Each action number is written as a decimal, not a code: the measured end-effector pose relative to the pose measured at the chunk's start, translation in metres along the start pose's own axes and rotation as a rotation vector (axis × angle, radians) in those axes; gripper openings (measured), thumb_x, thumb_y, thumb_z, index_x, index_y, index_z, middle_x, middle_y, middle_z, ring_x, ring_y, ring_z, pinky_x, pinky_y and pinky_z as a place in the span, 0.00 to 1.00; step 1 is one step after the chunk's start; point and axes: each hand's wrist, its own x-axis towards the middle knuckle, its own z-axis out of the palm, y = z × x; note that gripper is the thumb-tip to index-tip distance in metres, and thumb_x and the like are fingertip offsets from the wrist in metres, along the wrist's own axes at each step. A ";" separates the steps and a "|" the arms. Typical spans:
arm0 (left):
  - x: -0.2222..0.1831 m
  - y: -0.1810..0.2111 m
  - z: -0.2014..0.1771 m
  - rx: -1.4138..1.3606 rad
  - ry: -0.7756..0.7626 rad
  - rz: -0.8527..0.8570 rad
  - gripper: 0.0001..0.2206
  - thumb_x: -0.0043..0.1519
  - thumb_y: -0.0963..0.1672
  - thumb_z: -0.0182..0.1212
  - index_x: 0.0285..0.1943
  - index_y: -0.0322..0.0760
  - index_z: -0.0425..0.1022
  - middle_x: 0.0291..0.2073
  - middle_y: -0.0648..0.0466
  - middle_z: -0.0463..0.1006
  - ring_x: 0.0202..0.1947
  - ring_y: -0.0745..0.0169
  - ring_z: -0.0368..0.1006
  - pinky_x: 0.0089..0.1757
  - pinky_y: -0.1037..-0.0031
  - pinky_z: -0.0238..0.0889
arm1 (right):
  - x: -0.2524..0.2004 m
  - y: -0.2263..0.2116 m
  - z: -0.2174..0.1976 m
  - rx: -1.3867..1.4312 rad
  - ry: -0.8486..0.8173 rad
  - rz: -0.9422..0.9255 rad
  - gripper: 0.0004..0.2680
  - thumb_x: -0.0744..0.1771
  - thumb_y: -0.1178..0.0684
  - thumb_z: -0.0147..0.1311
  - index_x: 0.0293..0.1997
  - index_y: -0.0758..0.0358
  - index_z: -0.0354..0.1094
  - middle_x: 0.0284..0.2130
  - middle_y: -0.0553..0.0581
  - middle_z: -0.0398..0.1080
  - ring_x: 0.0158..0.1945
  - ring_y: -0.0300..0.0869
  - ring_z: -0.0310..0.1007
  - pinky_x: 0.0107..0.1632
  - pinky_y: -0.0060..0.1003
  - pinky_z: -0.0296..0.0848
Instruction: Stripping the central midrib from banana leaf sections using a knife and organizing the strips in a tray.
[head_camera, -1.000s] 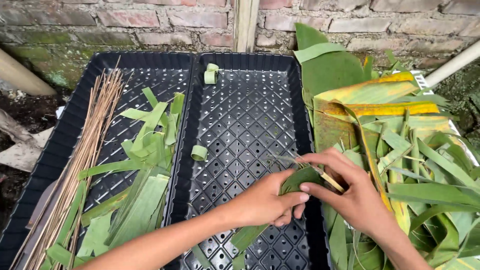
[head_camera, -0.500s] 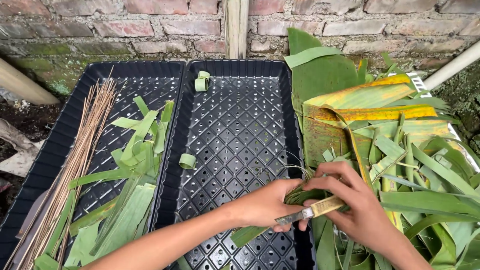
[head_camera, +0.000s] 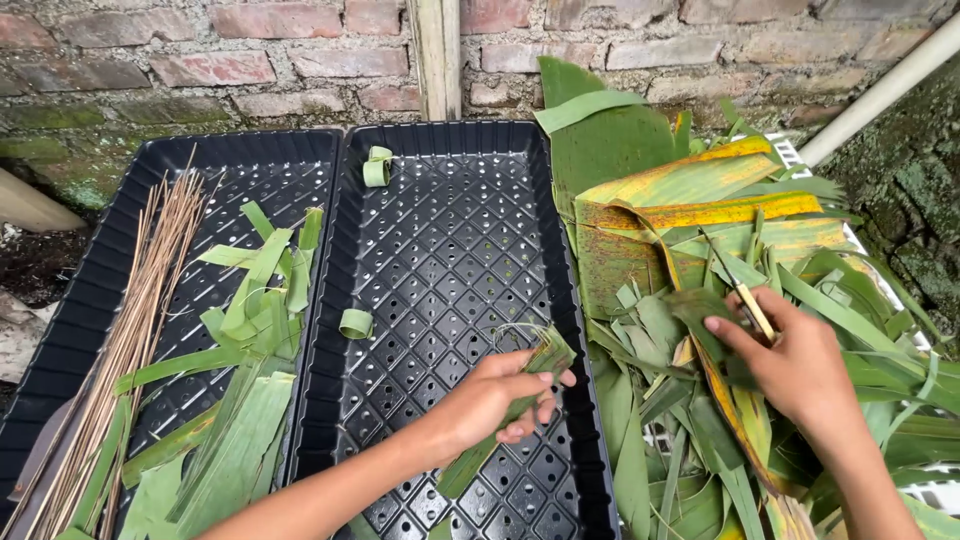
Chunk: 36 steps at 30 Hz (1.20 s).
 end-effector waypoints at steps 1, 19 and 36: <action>-0.002 -0.005 -0.006 -0.020 0.008 0.075 0.14 0.70 0.39 0.45 0.58 0.26 0.75 0.26 0.52 0.73 0.16 0.73 0.61 0.19 0.85 0.52 | 0.005 0.000 -0.002 -0.183 0.008 0.132 0.11 0.66 0.41 0.61 0.47 0.53 0.74 0.22 0.62 0.65 0.26 0.47 0.60 0.34 0.39 0.60; -0.153 -0.032 -0.102 -0.171 0.469 0.496 0.23 0.69 0.44 0.44 0.71 0.41 0.40 0.41 0.42 0.80 0.33 0.51 0.77 0.35 0.66 0.63 | -0.040 -0.119 0.068 0.060 -0.360 -0.162 0.10 0.73 0.50 0.49 0.48 0.60 0.77 0.26 0.62 0.68 0.26 0.47 0.60 0.32 0.38 0.59; -0.202 -0.045 -0.163 0.405 0.932 0.005 0.10 0.66 0.47 0.65 0.45 0.45 0.66 0.34 0.59 0.63 0.36 0.65 0.61 0.40 0.74 0.58 | -0.072 -0.104 0.155 -0.576 -0.458 -0.152 0.07 0.71 0.41 0.43 0.44 0.45 0.66 0.29 0.47 0.83 0.35 0.44 0.83 0.44 0.37 0.73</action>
